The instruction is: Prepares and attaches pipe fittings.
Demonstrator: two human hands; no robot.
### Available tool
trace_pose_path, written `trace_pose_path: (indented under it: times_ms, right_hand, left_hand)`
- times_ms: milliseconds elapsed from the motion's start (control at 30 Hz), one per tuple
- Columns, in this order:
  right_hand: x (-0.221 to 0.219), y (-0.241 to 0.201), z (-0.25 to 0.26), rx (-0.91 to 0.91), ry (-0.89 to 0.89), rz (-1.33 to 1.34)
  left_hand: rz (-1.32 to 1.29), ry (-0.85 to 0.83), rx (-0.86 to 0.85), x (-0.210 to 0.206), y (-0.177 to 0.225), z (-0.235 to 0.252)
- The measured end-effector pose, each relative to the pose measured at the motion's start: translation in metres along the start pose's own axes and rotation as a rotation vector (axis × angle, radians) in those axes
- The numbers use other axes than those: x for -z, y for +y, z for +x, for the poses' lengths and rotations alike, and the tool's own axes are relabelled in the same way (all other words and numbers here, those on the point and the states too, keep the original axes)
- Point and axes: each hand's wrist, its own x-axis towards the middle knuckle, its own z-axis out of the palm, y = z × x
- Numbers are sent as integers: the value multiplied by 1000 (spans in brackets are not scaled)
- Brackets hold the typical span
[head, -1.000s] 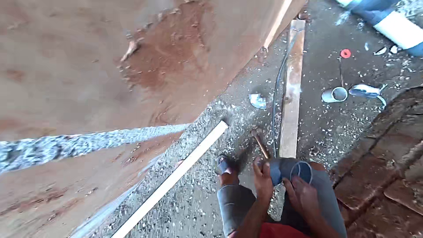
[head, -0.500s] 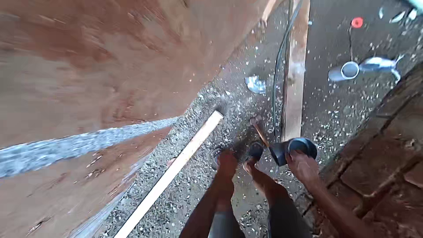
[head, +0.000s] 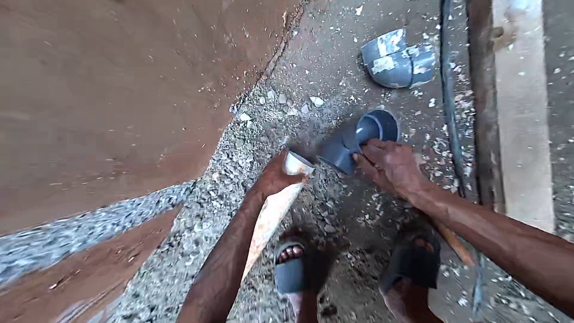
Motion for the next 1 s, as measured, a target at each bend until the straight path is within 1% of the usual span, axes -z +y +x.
trace_pose_path:
  times_ms: [67, 133, 233, 333, 433, 533, 667, 867, 1000]
  right_hand:
    - [-30, -11, 12, 23, 48, -27]
    - [-51, -26, 16, 18, 81, -75]
    - [-68, -42, 25, -30, 134, -135]
    - [-77, -53, 22, -50, 120, -151]
    - [-78, -59, 27, 3, 75, -148]
    - [-79, -54, 42, 77, 31, -125]
    - [-74, -57, 62, 98, -52, -74]
    - [-59, -72, 76, -73, -303, -72]
    - [-60, -79, 76, -161, -364, -113]
  left_hand:
    - [-51, -19, -41, -7, -15, 16]
    - [-130, -8, -40, -15, -17, 15]
    - [-154, -13, -55, -6, -6, 15]
    - [-133, -35, -77, -6, -5, 11]
    - [-156, -14, -109, -7, -10, 9]
    - [-174, -9, -109, -3, -11, 7]
    - [-195, -1, -109, 7, -15, 6]
    - [-155, 4, -81, 10, -18, 11]
    - [-150, -5, -79, 6, -18, 13]
